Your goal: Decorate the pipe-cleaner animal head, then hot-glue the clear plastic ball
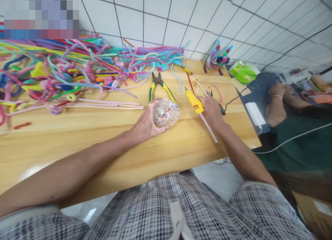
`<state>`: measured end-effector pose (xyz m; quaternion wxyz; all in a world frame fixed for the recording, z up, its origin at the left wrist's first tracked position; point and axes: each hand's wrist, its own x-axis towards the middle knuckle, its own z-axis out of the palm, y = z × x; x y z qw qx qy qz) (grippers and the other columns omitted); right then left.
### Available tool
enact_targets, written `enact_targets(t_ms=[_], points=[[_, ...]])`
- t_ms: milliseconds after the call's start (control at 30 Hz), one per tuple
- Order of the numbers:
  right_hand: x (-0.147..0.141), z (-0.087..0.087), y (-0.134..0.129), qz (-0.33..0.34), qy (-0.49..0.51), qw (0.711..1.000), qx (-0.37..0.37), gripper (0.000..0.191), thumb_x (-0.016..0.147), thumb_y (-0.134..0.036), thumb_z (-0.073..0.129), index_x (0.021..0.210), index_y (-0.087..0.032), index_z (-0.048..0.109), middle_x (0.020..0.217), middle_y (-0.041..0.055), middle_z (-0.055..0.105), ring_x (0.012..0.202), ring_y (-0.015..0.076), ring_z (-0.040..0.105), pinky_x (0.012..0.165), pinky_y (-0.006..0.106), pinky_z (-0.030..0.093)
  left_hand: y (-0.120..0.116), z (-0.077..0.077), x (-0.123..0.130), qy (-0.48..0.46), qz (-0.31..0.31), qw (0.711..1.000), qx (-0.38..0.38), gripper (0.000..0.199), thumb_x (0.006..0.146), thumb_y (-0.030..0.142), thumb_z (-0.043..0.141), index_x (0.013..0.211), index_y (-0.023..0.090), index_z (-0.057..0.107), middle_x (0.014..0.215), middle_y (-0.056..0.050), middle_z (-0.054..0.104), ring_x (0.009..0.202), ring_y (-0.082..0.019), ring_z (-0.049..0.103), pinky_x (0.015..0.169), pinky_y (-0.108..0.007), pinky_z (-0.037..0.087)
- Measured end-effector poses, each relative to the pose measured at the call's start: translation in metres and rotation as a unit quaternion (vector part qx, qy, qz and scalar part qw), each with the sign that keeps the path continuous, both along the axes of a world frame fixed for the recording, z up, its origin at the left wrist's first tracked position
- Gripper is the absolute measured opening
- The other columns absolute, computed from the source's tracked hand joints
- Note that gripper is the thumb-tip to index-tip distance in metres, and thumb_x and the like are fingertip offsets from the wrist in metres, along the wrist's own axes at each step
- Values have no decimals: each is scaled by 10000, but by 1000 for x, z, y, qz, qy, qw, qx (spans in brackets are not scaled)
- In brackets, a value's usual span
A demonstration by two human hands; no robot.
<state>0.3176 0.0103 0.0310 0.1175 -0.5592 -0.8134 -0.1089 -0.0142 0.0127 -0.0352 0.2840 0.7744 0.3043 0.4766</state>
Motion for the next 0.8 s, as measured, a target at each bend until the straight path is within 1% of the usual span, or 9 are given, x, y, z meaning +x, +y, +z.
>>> enact_targets(t_ms=[200,300,400,467,500,567,633,733,800], points=[[5,-22,5,-59,-12,997,-50,529,1045,-353,472,1515,-137,585,1189,195,743,1108,362,665,967,507,530,-2,5,-2,13,34,999,20,1130,757,344,986,1633,241,280,1602,-199,498,1519,-391,554,1275,-600,512],[9,-29,2,-76,-9,995,-61,603,949,-278,545,1530,-115,570,1220,209,748,1144,377,655,1018,536,516,-1,6,-2,21,50,998,45,1129,758,339,984,1639,244,284,1597,-195,495,1531,-395,530,1280,-607,495],[9,-25,-4,-85,30,996,-25,614,890,-219,562,1496,-125,594,1306,223,735,1241,409,646,1085,619,505,0,7,-2,18,61,996,64,1132,742,329,990,1635,256,298,1588,-187,493,1521,-389,530,1274,-610,487],[-1,-15,-12,-60,79,995,9,603,927,-264,582,1521,-162,568,1435,224,685,1361,419,611,1152,667,481,1,8,-3,9,68,995,76,1140,732,355,999,1633,264,306,1581,-182,492,1510,-390,532,1268,-624,478],[-9,-8,-17,-28,122,992,18,617,952,-313,612,1552,-190,539,1495,217,654,1417,412,588,1188,673,468,1,9,-3,3,72,994,81,1137,736,378,1000,1633,269,309,1579,-181,491,1507,-391,531,1270,-631,468],[-35,4,-26,56,235,970,-11,705,981,-438,681,1626,-267,455,1589,187,594,1492,383,554,1215,649,488,0,11,-3,-11,80,993,86,1127,758,451,995,1636,281,310,1586,-180,482,1512,-395,521,1279,-643,442],[-65,13,-31,108,336,930,-102,847,959,-578,741,1679,-331,369,1697,164,495,1531,367,538,1192,622,539,-1,13,-4,-17,91,992,91,1123,776,548,979,1639,292,309,1590,-183,479,1516,-398,515,1283,-646,429],[-101,17,-28,123,439,864,-214,983,890,-721,784,1689,-343,353,1741,168,441,1556,371,528,1209,616,541,-3,16,-5,-12,111,989,102,1127,784,679,934,1641,306,303,1588,-184,488,1513,-393,519,1271,-640,442],[-113,15,-23,125,480,828,-260,961,880,-724,797,1666,-340,400,1719,161,482,1521,358,570,1204,592,553,-3,18,-7,-13,116,987,112,1114,805,714,899,1650,309,296,1589,-186,487,1510,-386,524,1262,-630,456]])
